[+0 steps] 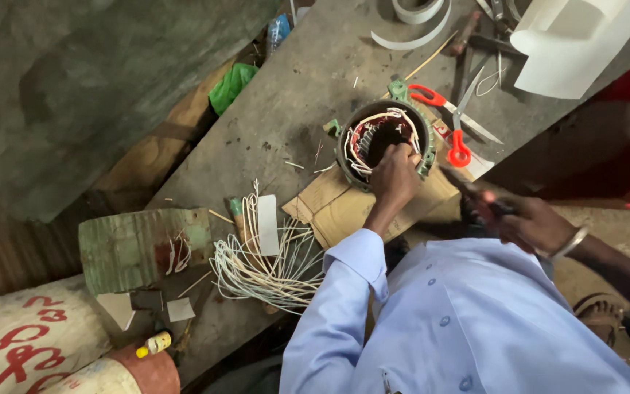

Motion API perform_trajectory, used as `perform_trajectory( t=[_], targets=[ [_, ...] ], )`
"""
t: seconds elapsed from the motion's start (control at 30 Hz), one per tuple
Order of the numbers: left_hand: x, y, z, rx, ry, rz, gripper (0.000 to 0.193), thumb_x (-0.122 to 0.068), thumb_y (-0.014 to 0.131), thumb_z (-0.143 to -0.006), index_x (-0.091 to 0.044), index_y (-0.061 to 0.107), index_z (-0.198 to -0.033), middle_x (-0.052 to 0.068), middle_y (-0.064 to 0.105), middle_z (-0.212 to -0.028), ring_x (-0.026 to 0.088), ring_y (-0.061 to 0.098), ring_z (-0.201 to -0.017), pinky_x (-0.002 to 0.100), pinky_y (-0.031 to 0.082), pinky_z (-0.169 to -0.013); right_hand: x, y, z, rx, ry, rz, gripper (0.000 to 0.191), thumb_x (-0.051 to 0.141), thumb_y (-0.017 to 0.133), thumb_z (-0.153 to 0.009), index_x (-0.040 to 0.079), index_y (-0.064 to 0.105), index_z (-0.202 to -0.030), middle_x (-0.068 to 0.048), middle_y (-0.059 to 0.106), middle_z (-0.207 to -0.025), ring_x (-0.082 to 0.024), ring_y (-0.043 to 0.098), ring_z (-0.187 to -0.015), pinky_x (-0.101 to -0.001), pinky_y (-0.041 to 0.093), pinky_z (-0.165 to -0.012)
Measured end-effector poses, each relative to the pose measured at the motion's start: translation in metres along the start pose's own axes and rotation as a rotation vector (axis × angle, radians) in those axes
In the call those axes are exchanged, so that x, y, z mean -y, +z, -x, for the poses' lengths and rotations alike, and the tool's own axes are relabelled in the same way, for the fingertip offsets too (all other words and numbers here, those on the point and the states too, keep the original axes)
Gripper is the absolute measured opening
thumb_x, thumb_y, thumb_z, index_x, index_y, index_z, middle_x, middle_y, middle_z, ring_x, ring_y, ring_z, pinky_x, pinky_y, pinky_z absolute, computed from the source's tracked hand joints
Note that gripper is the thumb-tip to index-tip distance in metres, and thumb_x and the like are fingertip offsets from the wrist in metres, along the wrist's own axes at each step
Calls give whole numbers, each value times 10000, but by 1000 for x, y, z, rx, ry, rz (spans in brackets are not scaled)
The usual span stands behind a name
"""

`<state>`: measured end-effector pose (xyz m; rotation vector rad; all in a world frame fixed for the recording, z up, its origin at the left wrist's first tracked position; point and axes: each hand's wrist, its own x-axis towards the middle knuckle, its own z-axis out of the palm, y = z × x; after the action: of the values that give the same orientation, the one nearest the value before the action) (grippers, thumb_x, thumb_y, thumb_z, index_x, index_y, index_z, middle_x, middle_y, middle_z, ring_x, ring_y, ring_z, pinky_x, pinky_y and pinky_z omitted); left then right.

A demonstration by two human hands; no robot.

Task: The person works on a motor stator, repeatedly cutting and trimming white insulated wires with red-handled scissors. They adjust the wires by hand, occasionally using pliers to pull or position strands within the stator slots. The work continues throughout the clip without a visible final assembly or completion.

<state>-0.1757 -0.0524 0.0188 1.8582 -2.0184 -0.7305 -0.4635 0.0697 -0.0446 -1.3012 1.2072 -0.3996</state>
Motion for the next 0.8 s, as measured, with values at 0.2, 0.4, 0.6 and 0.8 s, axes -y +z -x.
perform_trajectory(
  t=[0.2,0.4,0.6,0.8],
  targets=[
    [7,3,2,-8,70,0,103,-160,593,-925,-117,617,-1015,127,655,-1027,406,671,-940,550,505,-777,-22,-29,40,-11,297,-29,405,287,749,-952,30,654,-1250,-198,702,-905,-282,672,-768,-514,587,-608],
    [8,5,3,-29,66,-17,103,-162,590,-921,-118,615,-1010,142,646,-1030,417,661,-936,555,498,-770,45,1,12,-345,-133,906,552,399,755,-746,196,690,-1255,-74,668,-1314,-280,652,-1090,-490,459,-825],
    [5,2,5,-18,58,-11,133,-235,615,-969,-109,613,-1011,148,641,-1025,415,656,-947,549,493,-780,114,16,11,-461,-142,893,526,355,723,-804,275,682,-1323,-58,682,-1226,-301,645,-1058,-469,470,-847],
    [1,-2,4,11,14,-2,144,-242,630,-964,-100,624,-991,139,646,-1006,396,661,-921,539,490,-758,125,9,8,-428,-169,858,506,353,708,-860,247,669,-1354,-112,679,-1074,-342,651,-915,-450,529,-781]
  ],
)
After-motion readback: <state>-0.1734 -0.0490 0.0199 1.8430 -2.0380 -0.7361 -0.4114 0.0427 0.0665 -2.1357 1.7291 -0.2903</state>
